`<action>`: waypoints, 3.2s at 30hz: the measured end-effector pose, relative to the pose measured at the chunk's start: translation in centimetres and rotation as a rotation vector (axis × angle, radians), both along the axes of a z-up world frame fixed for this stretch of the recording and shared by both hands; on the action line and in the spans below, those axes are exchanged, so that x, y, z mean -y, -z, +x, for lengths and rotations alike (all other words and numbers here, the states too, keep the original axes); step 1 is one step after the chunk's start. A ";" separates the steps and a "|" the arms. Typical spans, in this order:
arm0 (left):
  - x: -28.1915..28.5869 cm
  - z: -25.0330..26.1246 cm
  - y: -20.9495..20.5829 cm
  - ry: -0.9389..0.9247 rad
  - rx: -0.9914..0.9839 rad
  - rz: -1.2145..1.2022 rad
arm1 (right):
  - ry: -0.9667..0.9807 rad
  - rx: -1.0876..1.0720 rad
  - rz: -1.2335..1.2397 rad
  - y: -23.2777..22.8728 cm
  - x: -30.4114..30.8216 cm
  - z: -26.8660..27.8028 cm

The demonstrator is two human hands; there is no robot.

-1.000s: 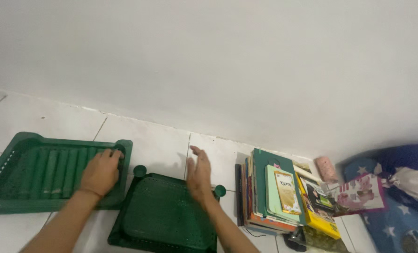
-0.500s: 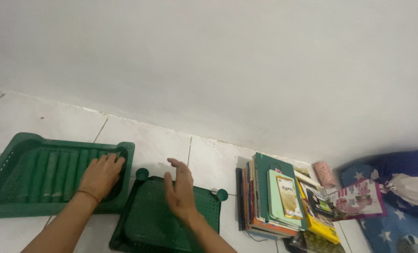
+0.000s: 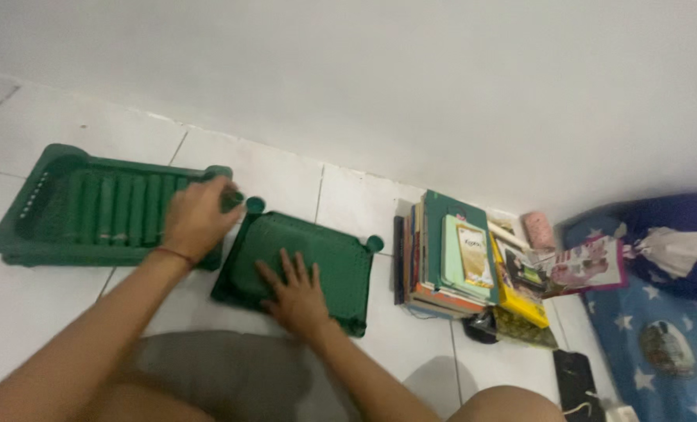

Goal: The person assembles green plastic trays by inserting cylindrical legs into the tray bases. They handle the trays and legs by hand, repeatedly attaching and detaching the legs before stacking the assembled trays.

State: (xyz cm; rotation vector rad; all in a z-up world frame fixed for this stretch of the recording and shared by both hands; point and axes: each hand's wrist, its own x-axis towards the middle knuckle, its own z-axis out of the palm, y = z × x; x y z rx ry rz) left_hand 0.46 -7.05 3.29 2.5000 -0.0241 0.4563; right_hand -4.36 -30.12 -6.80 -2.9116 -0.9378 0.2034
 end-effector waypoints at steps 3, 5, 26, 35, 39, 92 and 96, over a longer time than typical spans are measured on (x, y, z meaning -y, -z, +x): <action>2.7 -1.0 -0.4 0.039 -0.020 -0.192 | 0.037 -0.016 0.081 1.2 0.4 2.5; 4.6 -1.4 0.0 0.047 -0.073 -0.280 | 0.041 -0.029 0.109 1.7 0.7 3.8; 1.6 -7.8 7.1 -0.159 -0.432 -0.565 | 0.220 -0.423 0.943 -4.7 -3.7 4.0; 0.8 -8.4 13.3 -0.076 -0.215 -0.675 | 0.187 -0.292 0.681 -4.0 -6.9 3.2; 1.1 -7.5 14.4 -0.139 -0.317 -0.721 | 0.167 -0.237 0.613 -4.7 -7.5 3.2; 0.1 -5.1 10.7 -0.422 -0.331 -0.822 | 0.397 -0.099 0.985 0.2 -11.5 13.7; 3.7 -4.3 11.8 0.109 -0.262 -0.342 | 0.034 0.183 0.799 -3.6 -14.8 17.7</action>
